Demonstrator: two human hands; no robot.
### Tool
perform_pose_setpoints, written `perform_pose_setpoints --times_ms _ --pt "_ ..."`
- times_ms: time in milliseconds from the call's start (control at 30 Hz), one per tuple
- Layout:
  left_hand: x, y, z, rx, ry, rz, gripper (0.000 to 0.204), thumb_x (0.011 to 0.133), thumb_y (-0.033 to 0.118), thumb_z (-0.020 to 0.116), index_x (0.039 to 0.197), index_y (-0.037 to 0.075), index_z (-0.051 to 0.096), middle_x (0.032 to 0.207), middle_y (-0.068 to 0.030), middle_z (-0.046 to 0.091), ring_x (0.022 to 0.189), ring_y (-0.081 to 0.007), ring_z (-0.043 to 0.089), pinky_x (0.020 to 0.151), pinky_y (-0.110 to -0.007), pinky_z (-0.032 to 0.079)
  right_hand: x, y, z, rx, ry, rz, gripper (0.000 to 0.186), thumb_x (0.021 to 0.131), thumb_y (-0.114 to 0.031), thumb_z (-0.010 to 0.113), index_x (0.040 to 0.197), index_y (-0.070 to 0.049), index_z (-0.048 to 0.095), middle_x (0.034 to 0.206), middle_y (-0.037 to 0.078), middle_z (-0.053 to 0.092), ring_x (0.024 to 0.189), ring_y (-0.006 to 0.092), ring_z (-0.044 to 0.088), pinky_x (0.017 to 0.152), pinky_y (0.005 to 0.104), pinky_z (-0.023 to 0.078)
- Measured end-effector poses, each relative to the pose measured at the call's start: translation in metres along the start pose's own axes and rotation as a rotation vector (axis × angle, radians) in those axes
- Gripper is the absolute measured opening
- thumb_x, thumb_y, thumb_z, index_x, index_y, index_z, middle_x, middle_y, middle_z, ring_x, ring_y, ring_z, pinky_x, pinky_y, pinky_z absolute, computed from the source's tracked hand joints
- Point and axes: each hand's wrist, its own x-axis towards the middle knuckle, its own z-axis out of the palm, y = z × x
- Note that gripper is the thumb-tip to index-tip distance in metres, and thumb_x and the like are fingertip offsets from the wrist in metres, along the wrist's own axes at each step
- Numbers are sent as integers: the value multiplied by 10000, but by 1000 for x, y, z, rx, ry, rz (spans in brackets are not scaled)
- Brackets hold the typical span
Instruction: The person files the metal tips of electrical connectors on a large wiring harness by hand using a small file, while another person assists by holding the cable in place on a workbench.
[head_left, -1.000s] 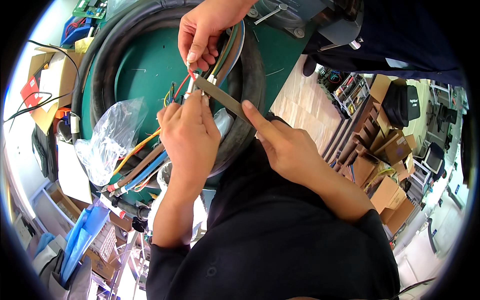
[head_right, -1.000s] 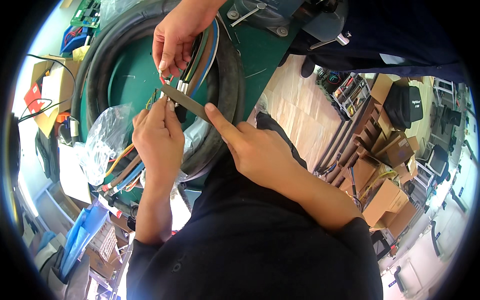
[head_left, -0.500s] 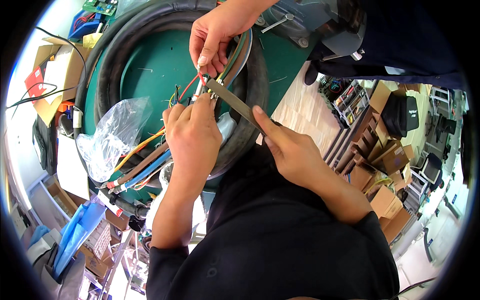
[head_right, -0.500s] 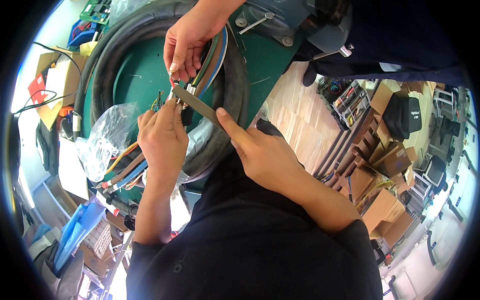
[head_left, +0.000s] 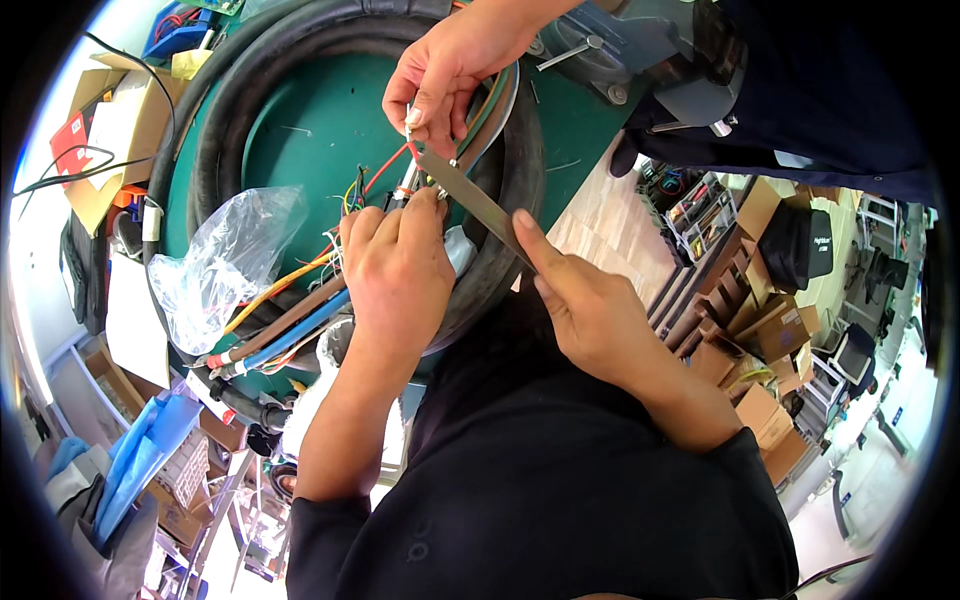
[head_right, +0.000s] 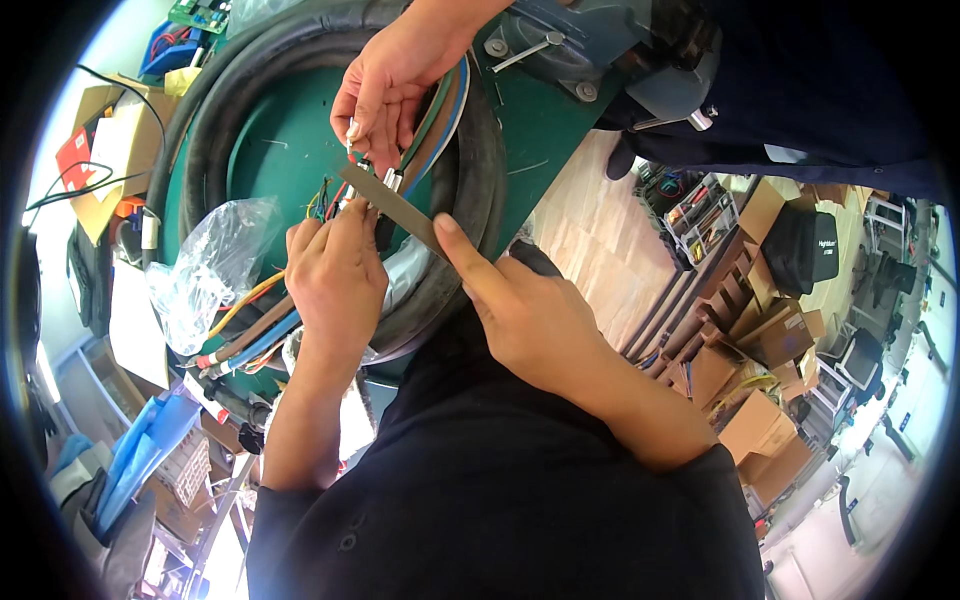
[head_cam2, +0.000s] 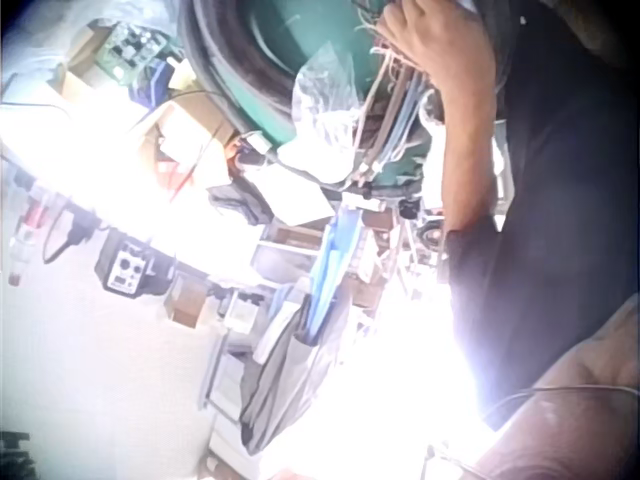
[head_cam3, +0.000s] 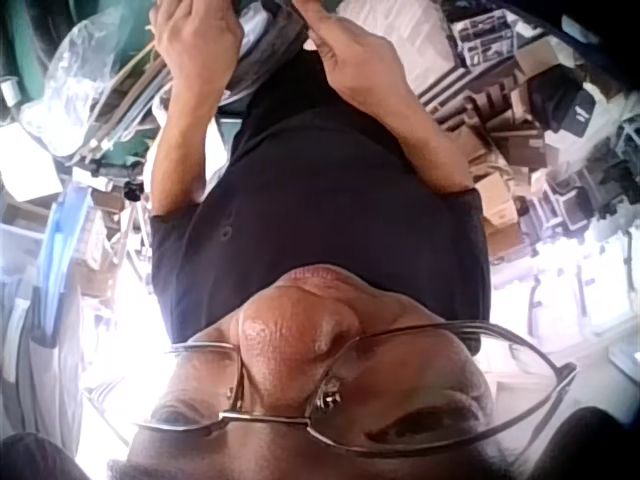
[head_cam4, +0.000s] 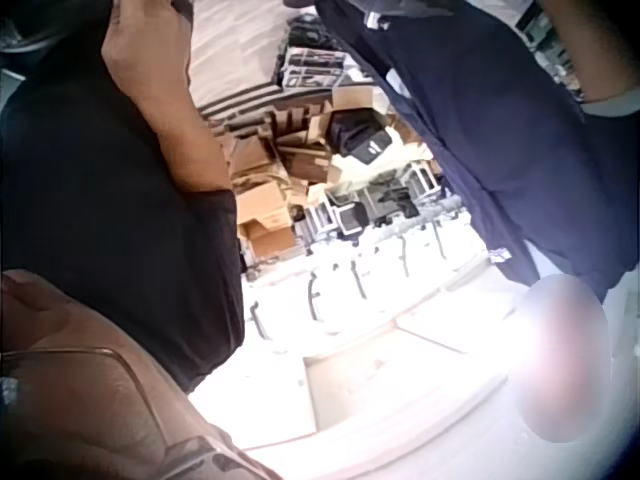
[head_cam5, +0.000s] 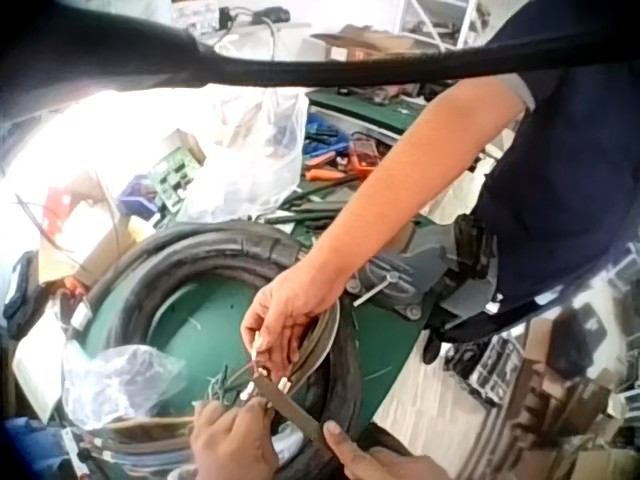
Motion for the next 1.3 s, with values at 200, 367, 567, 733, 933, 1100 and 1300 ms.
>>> perform_pose_setpoints --times_ms 200,367,567,733,933,1100,1300 --pt "5 1 2 -27 6 46 139 874 14 736 1013 18 725 699 -68 640 638 -252 523 671 -364 441 29 -1 13 55 34 6 630 985 -112 603 1583 -161 412 749 164 622 629 392 630 561 478 516" --pt "-3 -1 0 52 19 23 149 875 19 738 1023 14 728 684 -64 630 634 -245 521 665 -359 437 25 1 6 73 16 -32 627 988 -120 606 1583 -156 411 754 155 629 639 387 637 569 475 518" --pt "3 -3 1 84 22 118 107 871 37 716 977 35 697 613 -29 504 642 -214 498 704 -366 415 -1 3 9 94 -16 35 637 987 -118 613 1587 -168 404 774 156 642 667 386 651 589 477 524" --pt "8 -11 -9 62 -35 199 121 854 36 726 969 37 687 622 -36 527 637 -218 504 700 -367 415 29 -2 5 149 72 -4 643 998 -120 604 1597 -197 385 792 156 658 679 395 653 630 475 540" --pt "9 -10 -7 -20 -41 115 107 845 31 731 943 38 687 637 -47 560 638 -224 514 690 -366 418 2 5 -2 80 38 45 655 995 -110 604 1603 -194 374 809 163 663 696 391 658 624 465 536" --pt "9 -10 -4 23 -22 164 121 844 37 736 956 33 692 640 -45 553 640 -221 508 693 -360 419 -1 5 20 145 48 37 643 1000 -125 602 1600 -181 379 765 153 646 654 384 648 596 475 523" --pt "6 -13 -6 54 -33 187 143 832 18 725 970 29 690 641 -40 540 636 -213 490 700 -357 418 34 -8 6 103 -31 45 641 992 -22 580 1593 -126 384 916 198 679 779 402 667 720 432 547"
